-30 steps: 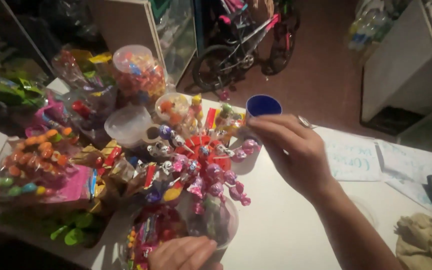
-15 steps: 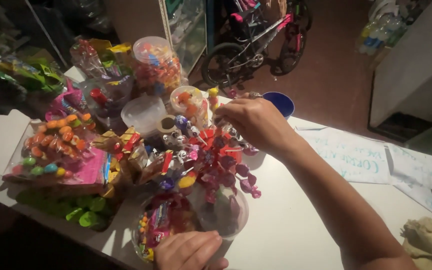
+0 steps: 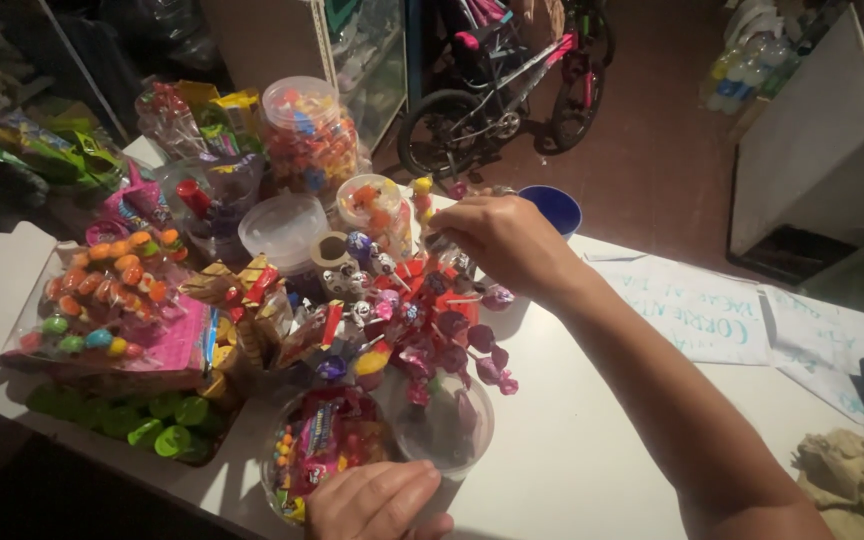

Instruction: Sorting various types of candies and placing them into a clear plastic jar on a table.

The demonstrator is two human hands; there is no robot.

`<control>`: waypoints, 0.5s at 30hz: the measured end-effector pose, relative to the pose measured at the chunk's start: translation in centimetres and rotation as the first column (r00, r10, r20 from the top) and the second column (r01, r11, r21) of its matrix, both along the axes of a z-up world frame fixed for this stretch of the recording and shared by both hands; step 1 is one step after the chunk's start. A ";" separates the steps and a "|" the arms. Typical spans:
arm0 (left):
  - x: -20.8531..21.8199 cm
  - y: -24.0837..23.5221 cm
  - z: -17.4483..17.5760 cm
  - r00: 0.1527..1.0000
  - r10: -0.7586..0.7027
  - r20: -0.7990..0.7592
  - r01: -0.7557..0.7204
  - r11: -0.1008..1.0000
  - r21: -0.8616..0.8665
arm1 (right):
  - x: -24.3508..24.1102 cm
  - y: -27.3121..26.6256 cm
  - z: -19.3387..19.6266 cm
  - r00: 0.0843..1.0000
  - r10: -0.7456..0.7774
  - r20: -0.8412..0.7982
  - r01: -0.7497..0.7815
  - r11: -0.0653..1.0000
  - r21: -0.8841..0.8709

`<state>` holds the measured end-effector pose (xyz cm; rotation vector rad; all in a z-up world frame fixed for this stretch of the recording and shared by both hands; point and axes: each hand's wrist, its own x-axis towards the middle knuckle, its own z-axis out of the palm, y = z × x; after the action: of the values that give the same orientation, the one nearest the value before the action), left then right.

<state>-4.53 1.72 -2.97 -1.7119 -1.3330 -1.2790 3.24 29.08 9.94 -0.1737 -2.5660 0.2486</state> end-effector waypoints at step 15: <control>0.6 0.0 0.1 0.999 0.007 0.043 -0.005 0.999 -0.053 | -0.5 -0.7 0.0 0.998 0.039 -0.053 -0.029 0.985 0.169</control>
<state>-3.98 1.70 -2.85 -1.7241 -1.4073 -1.2948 2.71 28.35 9.99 -0.0588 -2.5208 0.0485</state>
